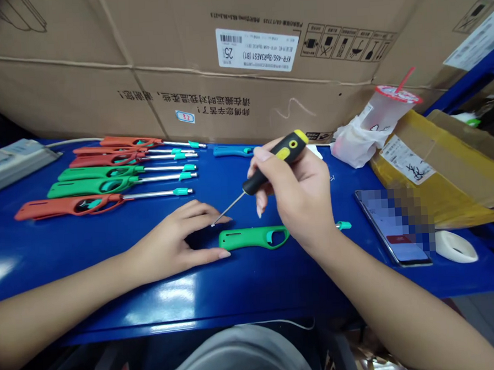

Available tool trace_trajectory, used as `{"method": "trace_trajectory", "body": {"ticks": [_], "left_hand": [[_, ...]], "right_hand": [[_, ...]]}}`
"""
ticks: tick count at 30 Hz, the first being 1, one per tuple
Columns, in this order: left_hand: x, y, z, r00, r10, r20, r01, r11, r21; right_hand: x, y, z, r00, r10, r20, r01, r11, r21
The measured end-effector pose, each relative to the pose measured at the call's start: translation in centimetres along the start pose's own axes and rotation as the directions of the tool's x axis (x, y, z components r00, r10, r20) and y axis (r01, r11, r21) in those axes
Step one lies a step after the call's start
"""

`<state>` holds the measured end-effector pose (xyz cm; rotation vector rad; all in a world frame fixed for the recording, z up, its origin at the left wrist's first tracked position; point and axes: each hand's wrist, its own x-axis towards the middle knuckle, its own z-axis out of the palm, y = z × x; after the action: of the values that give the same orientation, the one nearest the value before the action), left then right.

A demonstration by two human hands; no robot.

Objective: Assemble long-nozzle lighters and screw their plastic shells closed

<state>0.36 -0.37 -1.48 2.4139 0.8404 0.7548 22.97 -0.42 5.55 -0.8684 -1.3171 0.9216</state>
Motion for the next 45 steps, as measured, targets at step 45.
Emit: {"method": "trace_trajectory", "body": {"ticks": [45], "left_hand": [[-0.4, 0.0, -1.1, 0.984, 0.085, -0.159, -0.083, 0.996, 0.02]], "right_hand": [[-2.3, 2.6, 0.5, 0.985, -0.17, 0.01, 0.17, 0.982, -0.08]]}}
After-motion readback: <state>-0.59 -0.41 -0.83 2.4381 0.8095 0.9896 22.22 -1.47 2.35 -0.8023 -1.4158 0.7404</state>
